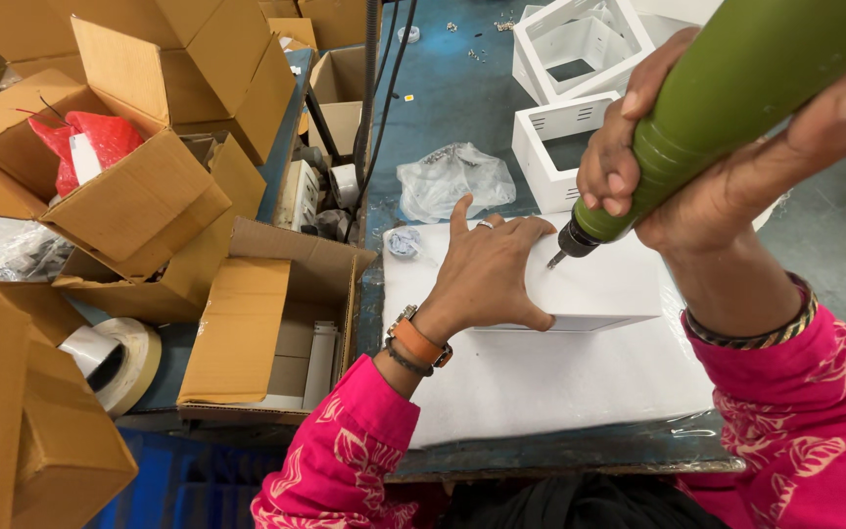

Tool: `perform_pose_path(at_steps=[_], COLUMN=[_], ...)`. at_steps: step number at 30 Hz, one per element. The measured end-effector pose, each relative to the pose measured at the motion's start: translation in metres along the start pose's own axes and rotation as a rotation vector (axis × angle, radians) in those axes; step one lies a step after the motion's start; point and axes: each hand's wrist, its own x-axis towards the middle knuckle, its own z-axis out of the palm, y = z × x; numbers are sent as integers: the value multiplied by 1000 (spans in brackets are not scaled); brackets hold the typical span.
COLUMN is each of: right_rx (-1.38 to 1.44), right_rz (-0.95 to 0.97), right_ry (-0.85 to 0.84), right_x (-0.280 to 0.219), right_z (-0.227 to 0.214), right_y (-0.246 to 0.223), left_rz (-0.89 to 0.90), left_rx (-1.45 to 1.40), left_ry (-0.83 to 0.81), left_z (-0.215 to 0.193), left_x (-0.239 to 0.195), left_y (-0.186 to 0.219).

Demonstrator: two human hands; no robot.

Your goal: The person assembles white plastic electronic enclosures on a workbench. They align parts, insert screws, and use a green cordless screwdriver to fasten components together. Completed units are set aside on the table.

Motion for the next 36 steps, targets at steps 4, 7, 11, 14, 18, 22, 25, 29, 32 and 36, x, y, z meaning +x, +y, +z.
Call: perform_pose_path(at_steps=[4, 7, 11, 14, 18, 22, 25, 29, 32, 36], right_rx=[337, 481, 615, 641, 530, 569, 541, 430, 375, 346], right_rz=[22, 61, 98, 101, 133, 164, 135, 143, 160, 207], right_ry=[-177, -339, -588, -613, -524, -502, -516, -396, -308, -272], right_x=[-4, -2, 4, 12, 14, 12, 12, 14, 16, 43], right_z=[-19, -38, -57, -59, -54, -50, -45, -25, -4, 0], right_y=[21, 39, 55, 61, 64, 58, 51, 38, 29, 28], left_rz=[-1, -3, 6, -7, 11, 24, 21, 34, 77, 52], left_rx=[0, 0, -13, -11, -19, -25, -20, -12, -29, 110], left_ry=[2, -10, 8, -23, -8, -5, -10, -4, 22, -16], left_z=[3, 2, 2, 1, 2, 2, 5, 6, 3, -2], left_x=[-1, 2, 3, 6, 4, 5, 7, 8, 7, 3], left_y=[-1, -1, -3, -4, -5, -6, -9, -11, -7, 5])
